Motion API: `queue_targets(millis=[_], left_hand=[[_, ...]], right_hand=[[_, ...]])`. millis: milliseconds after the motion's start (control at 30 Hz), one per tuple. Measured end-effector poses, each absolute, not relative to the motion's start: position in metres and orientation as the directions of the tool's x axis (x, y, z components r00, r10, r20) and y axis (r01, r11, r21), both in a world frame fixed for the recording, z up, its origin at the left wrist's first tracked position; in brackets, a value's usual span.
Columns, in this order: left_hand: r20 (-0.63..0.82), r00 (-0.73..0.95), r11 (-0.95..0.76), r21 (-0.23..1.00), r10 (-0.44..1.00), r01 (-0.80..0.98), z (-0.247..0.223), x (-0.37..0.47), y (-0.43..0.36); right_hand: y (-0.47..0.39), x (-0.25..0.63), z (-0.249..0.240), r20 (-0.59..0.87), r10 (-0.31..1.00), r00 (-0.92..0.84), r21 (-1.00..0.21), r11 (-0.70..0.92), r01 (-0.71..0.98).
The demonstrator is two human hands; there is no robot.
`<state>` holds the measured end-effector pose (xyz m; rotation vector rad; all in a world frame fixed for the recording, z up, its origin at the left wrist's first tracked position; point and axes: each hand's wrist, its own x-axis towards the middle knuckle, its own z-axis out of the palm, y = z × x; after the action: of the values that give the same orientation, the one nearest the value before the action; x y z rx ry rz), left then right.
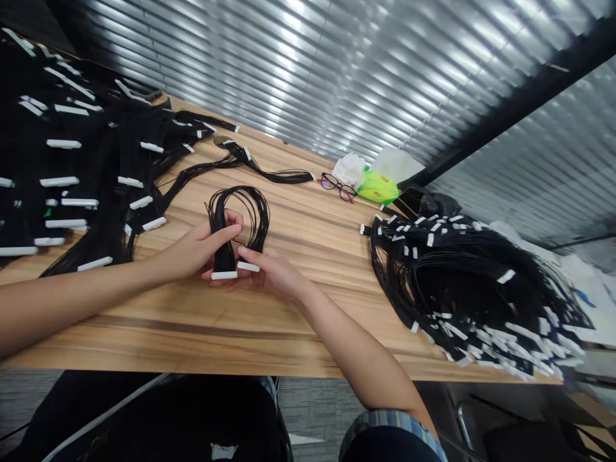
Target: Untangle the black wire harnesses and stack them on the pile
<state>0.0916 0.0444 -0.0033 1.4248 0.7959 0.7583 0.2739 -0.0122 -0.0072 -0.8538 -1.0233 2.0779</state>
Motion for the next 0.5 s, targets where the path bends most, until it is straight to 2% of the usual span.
queue_targets(millis=[133, 267, 400, 500], left_hand=[[-0.030, 0.574, -0.005, 0.998, 0.818, 0.059, -0.004, 0.084, 0.044], [0.017, 0.485, -0.065, 0.995, 0.874, 0.081, -0.010, 0.081, 0.041], [0.108, 0.389, -0.128, 0.991, 0.915, 0.028, -0.009, 0.077, 0.041], [0.059, 0.512, -0.080, 0.997, 0.857, 0.019, -0.001, 0.078, 0.041]], right_hand=[[-0.012, 0.278, -0.004, -0.318, 0.744, -0.587, -0.817, -0.529, -0.228], [-0.016, 0.275, -0.011, -0.375, 0.741, -0.557, -0.776, -0.580, -0.248], [-0.021, 0.276, -0.011, -0.365, 0.813, -0.453, -0.730, -0.552, -0.403], [-0.026, 0.274, -0.003, -0.312, 0.824, -0.472, -0.644, -0.549, -0.533]])
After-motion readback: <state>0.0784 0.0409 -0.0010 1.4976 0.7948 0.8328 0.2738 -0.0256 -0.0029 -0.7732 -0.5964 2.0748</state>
